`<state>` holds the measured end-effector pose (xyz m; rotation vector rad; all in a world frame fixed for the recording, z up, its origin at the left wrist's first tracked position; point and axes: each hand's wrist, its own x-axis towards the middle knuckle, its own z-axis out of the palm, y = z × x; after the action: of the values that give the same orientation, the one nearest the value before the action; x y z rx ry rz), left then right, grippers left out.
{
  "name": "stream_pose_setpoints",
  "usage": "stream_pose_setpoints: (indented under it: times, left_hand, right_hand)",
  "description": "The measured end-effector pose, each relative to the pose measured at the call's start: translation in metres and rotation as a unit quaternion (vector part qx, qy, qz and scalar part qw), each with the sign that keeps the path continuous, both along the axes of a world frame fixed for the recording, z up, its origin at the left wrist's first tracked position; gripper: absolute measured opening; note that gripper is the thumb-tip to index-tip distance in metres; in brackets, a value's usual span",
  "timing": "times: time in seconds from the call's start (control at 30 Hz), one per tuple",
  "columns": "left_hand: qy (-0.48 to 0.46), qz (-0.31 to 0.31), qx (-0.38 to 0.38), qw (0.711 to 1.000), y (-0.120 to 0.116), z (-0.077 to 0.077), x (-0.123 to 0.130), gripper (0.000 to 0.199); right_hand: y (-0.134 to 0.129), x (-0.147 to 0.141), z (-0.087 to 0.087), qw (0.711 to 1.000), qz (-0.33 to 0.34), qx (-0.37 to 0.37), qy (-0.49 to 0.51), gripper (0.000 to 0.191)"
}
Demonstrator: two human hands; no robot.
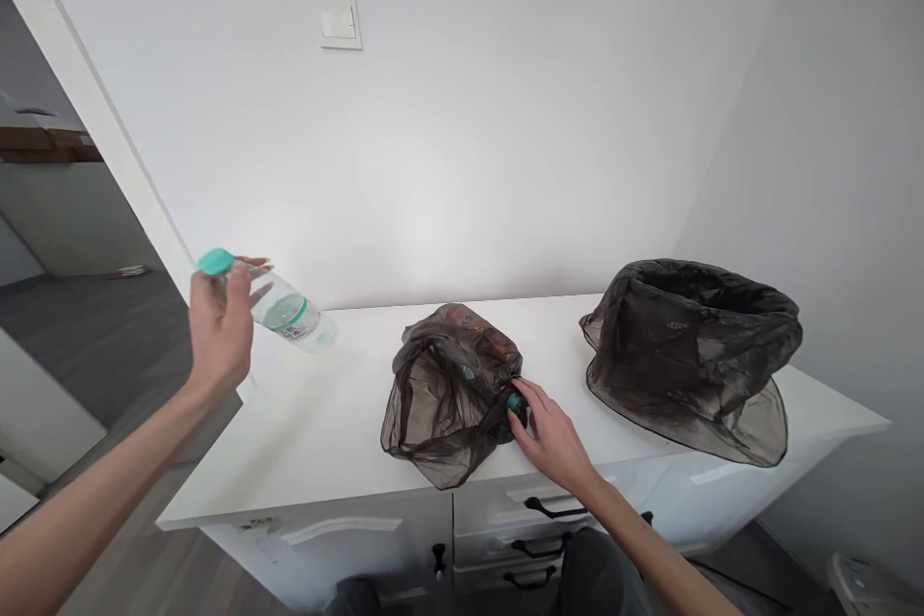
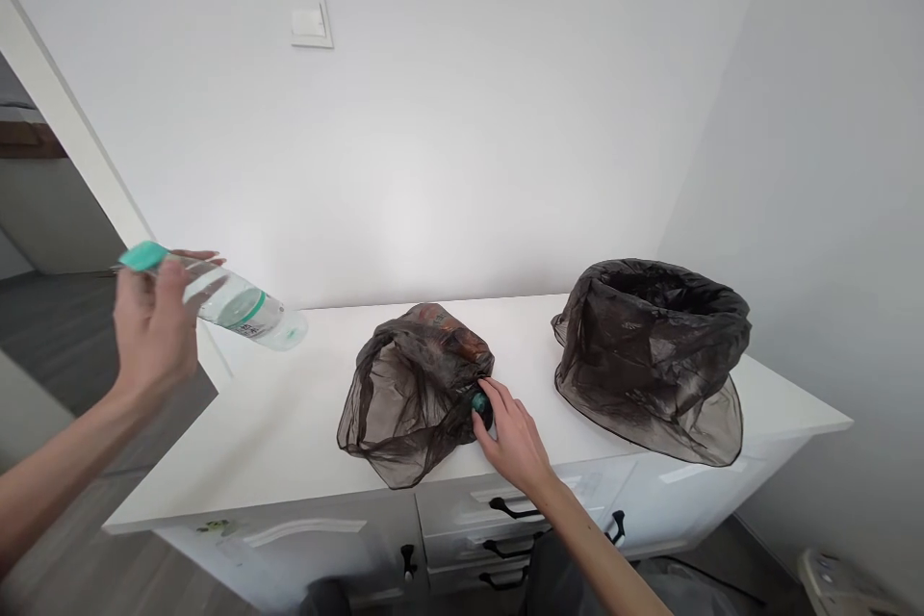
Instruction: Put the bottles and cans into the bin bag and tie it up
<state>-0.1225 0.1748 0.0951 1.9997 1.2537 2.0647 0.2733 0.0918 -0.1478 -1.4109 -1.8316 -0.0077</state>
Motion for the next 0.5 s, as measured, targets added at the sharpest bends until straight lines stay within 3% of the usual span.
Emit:
stream_pose_setpoints:
  times: [0.13, 0.27, 0.37, 0.5]
  left_hand:
    - [0.022, 0.030, -0.087, 0.995, 0.038, -0.041, -0.037, 0.050]
    - [0.029, 0.038, -0.143, 0.989, 0.063, -0.083, -0.054, 0.052]
    - [0.038, 0.048, -0.170, 0.984, 0.077, -0.095, -0.058, 0.053]
    - [0.070, 0.062, -0.188, 0.978, 0.085, -0.094, -0.060, 0.060]
  right_hand:
    - [0.003, 0.001, -0.006, 1.000, -0.005, -0.001, -0.002, 0.047]
    - [0.006, 0.003, -0.011, 1.000, -0.012, -0.008, -0.006, 0.048]
    - [0.006, 0.003, -0.009, 1.000, -0.013, -0.008, -0.003, 0.048]
    - [0.005, 0.001, -0.004, 1.000, -0.012, -0.014, 0.003, 0.050]
